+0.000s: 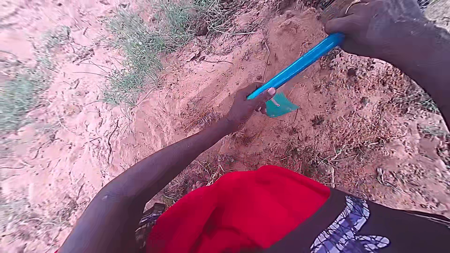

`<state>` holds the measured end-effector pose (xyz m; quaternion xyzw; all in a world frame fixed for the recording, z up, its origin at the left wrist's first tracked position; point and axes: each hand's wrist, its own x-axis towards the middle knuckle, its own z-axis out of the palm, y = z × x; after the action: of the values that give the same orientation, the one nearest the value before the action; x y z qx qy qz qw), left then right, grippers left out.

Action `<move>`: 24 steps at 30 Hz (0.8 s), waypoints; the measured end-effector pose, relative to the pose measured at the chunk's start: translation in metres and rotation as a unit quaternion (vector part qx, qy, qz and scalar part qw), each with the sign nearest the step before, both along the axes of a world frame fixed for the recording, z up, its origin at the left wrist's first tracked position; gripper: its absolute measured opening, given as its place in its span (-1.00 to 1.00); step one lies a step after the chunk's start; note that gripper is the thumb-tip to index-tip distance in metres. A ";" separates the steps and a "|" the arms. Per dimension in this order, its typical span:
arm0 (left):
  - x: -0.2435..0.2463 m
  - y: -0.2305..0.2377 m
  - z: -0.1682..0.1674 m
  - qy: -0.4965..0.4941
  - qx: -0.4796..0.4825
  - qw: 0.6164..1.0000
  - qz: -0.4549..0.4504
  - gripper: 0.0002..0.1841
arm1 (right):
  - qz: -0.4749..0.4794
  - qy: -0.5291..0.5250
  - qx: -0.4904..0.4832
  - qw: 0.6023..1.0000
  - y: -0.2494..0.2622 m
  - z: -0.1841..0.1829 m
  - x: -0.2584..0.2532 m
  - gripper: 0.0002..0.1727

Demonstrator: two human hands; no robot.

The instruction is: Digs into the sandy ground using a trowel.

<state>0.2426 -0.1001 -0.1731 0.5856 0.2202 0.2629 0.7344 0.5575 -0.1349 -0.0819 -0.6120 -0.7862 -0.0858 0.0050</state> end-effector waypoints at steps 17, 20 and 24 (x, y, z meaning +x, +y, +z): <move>-0.036 -0.159 -0.033 0.291 -0.102 0.949 -0.066 -0.62 | 0.190 0.064 -0.226 0.953 -0.061 -0.157 -0.043 -0.82; -0.026 -0.172 -0.036 0.267 -0.066 0.960 -0.044 -0.56 | 0.223 0.065 -0.165 0.958 -0.056 -0.140 -0.035 -0.85; 0.009 -0.151 -0.041 0.220 -0.061 0.974 -0.010 -0.69 | 0.178 0.020 -0.146 0.973 -0.045 -0.115 0.001 -0.82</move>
<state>0.2512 -0.2513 -0.2141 0.5853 0.3859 0.1060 0.7051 0.5581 -0.1804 -0.1968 -0.4580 -0.8863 0.0446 -0.0531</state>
